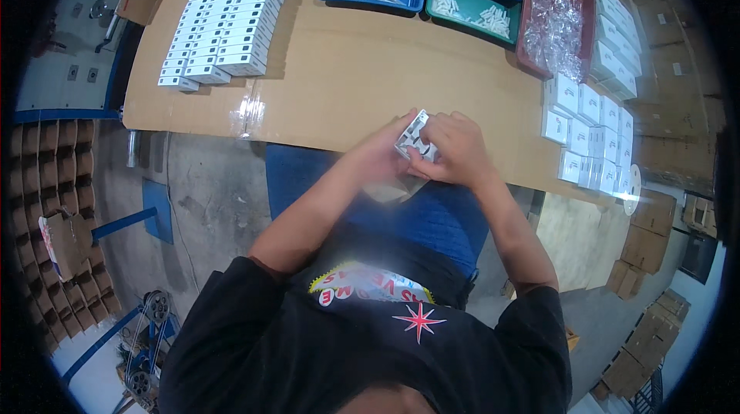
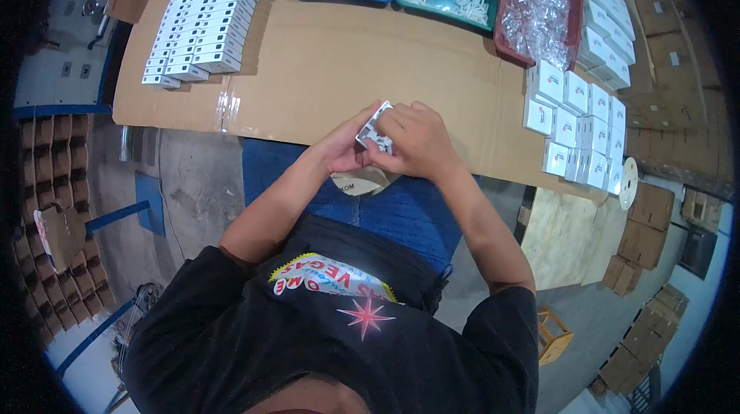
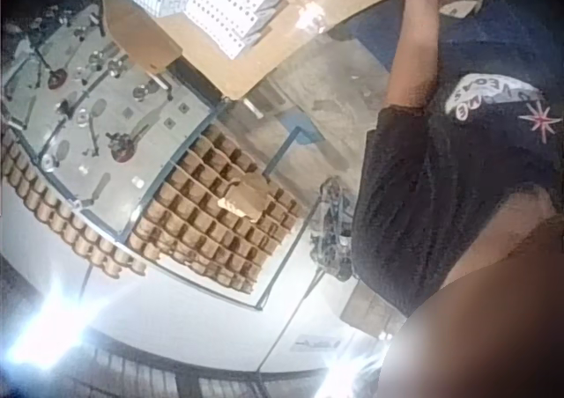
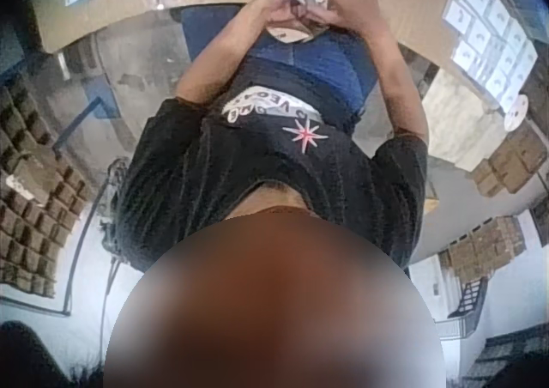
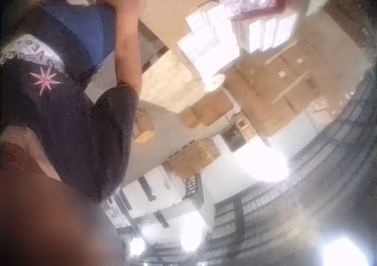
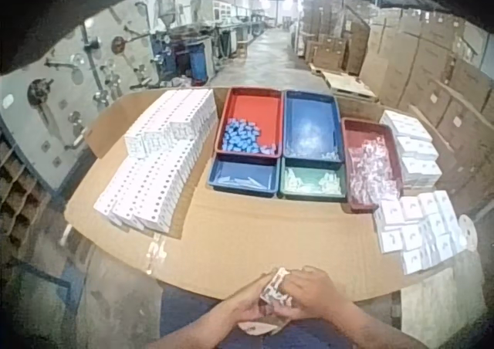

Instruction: The recorder is assembling and filling small white boxes with components from trays and stacking them.

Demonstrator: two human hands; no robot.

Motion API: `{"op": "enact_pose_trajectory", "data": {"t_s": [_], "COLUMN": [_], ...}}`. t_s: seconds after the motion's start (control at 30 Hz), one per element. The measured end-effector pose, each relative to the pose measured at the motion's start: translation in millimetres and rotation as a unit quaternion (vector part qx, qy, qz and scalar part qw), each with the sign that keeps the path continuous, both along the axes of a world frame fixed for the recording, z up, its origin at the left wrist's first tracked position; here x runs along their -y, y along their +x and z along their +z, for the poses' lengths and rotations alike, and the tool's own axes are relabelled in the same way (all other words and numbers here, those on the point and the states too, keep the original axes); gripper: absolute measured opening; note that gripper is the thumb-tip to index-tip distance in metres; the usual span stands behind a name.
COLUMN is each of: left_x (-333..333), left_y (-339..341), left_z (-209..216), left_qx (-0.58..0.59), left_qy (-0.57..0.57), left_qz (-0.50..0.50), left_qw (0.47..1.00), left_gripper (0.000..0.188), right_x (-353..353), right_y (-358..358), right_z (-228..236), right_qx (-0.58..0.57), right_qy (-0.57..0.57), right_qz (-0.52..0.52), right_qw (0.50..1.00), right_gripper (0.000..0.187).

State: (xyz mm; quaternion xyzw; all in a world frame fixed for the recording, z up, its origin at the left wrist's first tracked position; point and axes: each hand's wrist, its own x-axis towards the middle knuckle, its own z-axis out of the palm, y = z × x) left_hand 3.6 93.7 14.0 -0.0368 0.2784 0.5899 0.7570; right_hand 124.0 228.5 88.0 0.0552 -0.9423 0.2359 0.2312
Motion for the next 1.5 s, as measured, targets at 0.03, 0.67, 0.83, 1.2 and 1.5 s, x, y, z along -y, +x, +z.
{"op": "enact_pose_trajectory", "data": {"t_s": [0.03, 0.67, 0.83, 1.2, 1.5], "left_x": [-2, -5, -2, 2, 17], "left_y": [1, -12, -8, -23, -29], "left_z": [1, -33, -18, -12, -19], "left_qx": [-0.010, -0.692, -0.799, -0.882, -0.849], "left_qy": [-0.008, -0.097, -0.040, -0.096, -0.002], "left_qz": [0.022, 0.173, 0.111, -0.030, 0.038], "left_qw": [1.000, 0.694, 0.590, 0.461, 0.527], "left_gripper": [0.053, 0.074, 0.102, 0.103, 0.099], "right_x": [-2, -31, -27, -28, -45], "right_y": [0, 48, 48, 47, 50], "right_z": [2, -97, -95, -97, -93], "right_qx": [-0.005, -0.063, -0.034, -0.031, -0.066], "right_qy": [-0.011, 0.008, -0.023, -0.056, -0.124], "right_qz": [-0.006, -0.248, -0.262, -0.274, -0.302], "right_qw": [1.000, 0.967, 0.964, 0.960, 0.943], "right_gripper": [0.025, 0.021, 0.017, 0.012, 0.016]}}
